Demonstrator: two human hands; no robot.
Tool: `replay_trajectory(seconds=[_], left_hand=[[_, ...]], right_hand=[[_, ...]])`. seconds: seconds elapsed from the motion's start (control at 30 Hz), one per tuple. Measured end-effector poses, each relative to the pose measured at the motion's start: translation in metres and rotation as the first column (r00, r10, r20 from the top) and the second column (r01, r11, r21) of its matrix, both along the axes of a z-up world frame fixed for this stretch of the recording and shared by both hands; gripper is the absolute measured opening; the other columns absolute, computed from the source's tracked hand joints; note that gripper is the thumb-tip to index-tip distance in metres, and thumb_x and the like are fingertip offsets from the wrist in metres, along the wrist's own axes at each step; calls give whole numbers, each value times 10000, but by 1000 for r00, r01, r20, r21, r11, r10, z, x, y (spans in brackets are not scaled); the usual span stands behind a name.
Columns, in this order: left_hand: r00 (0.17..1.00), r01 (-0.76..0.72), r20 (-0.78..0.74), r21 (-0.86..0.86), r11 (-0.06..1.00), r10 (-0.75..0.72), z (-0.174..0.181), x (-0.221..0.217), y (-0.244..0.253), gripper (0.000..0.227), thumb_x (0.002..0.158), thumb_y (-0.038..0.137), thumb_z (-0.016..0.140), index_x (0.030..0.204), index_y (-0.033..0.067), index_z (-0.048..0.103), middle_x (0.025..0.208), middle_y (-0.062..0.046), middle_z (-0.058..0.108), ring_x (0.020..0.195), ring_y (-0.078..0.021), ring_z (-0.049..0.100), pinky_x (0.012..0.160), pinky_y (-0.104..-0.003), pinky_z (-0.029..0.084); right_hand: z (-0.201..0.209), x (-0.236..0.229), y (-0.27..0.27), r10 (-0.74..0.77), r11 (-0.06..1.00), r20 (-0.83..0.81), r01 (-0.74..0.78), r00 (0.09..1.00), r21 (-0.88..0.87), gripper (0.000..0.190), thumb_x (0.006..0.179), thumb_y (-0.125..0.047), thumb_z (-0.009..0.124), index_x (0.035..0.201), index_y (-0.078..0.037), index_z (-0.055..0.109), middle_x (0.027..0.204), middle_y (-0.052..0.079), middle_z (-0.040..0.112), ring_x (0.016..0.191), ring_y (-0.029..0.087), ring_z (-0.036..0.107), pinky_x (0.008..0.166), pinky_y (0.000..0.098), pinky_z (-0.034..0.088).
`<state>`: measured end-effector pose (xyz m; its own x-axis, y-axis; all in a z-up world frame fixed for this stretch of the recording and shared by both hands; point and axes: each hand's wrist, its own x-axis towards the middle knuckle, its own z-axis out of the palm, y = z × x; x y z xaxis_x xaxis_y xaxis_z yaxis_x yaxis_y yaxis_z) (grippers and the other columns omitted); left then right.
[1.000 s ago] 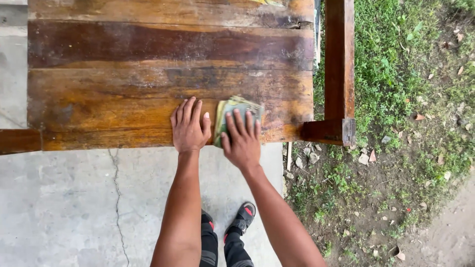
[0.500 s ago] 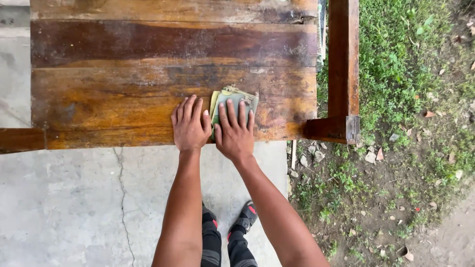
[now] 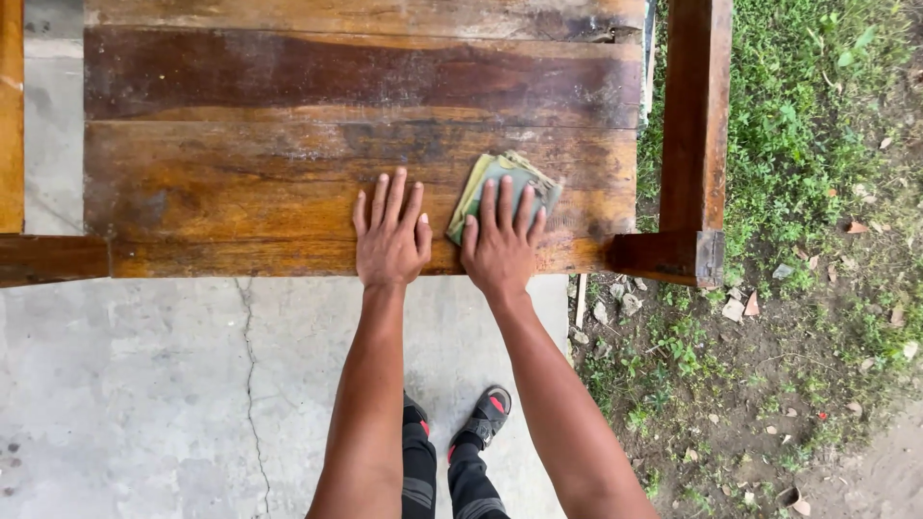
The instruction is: Sanding the surface of a wooden chair using sandpaper.
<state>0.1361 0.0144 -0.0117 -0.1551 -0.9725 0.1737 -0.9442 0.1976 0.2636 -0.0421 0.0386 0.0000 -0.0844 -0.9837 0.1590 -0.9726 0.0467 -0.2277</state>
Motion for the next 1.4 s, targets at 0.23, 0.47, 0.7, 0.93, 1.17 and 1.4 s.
replay_trajectory(seconds=[0.23, 0.47, 0.7, 0.93, 1.17, 1.4], left_hand=[[996, 33, 79, 75, 997, -39, 4, -2, -3, 589, 1036, 330, 391, 1603, 173, 411, 1717, -32, 245, 1584, -264, 189, 1279, -570, 82], [996, 55, 61, 70, 996, -59, -2, 0, -2, 578, 1032, 313, 402, 1584, 146, 441, 1705, -34, 290, 1577, -250, 224, 1278, -531, 139], [996, 87, 20, -44, 995, -86, 2, 0, 0, 509, 1022, 275, 464, 1489, 106, 575, 1648, -54, 425, 1537, -248, 345, 1253, -511, 242], [998, 60, -27, -58, 997, -61, -2, 2, 3, 468, 1052, 287, 456, 1463, 124, 612, 1596, -55, 497, 1483, -254, 425, 1247, -486, 271], [997, 56, -41, -67, 996, -59, -10, 4, 3, 465, 1064, 298, 434, 1460, 142, 622, 1589, -37, 511, 1473, -238, 443, 1255, -464, 272], [998, 40, -35, -65, 997, -43, -8, 3, 3, 448, 1075, 294, 430, 1448, 153, 635, 1582, -22, 521, 1468, -226, 453, 1263, -456, 271]], right_hand=[[13, 5, 7, 237, 971, 34, -237, 971, -4, 579, 1054, -395, 463, 1570, -133, 459, 1670, 111, 362, 1572, 387, 240, 1254, 590, 172], [14, 4, 8, 237, 972, 39, -237, 971, -5, 584, 1042, -400, 476, 1566, -143, 467, 1663, 108, 373, 1563, 377, 251, 1251, 589, 171], [12, 3, 9, 232, 973, 34, -232, 972, -6, 586, 1043, -408, 479, 1568, -147, 469, 1664, 103, 372, 1563, 377, 249, 1254, 585, 172], [9, -3, 21, 145, 988, 90, -150, 985, 46, 594, 1043, -441, 457, 1579, -187, 457, 1669, 70, 363, 1571, 352, 241, 1263, 571, 158], [-30, -81, 34, -63, 996, -106, 69, 992, 52, 644, 1062, -480, 352, 1625, -169, 374, 1708, 75, 286, 1579, 350, 197, 1272, 560, 116], [-14, -100, 25, -166, 984, -32, 168, 986, 66, 645, 1074, -449, 370, 1630, -123, 361, 1711, 130, 289, 1574, 420, 208, 1258, 575, 159]])
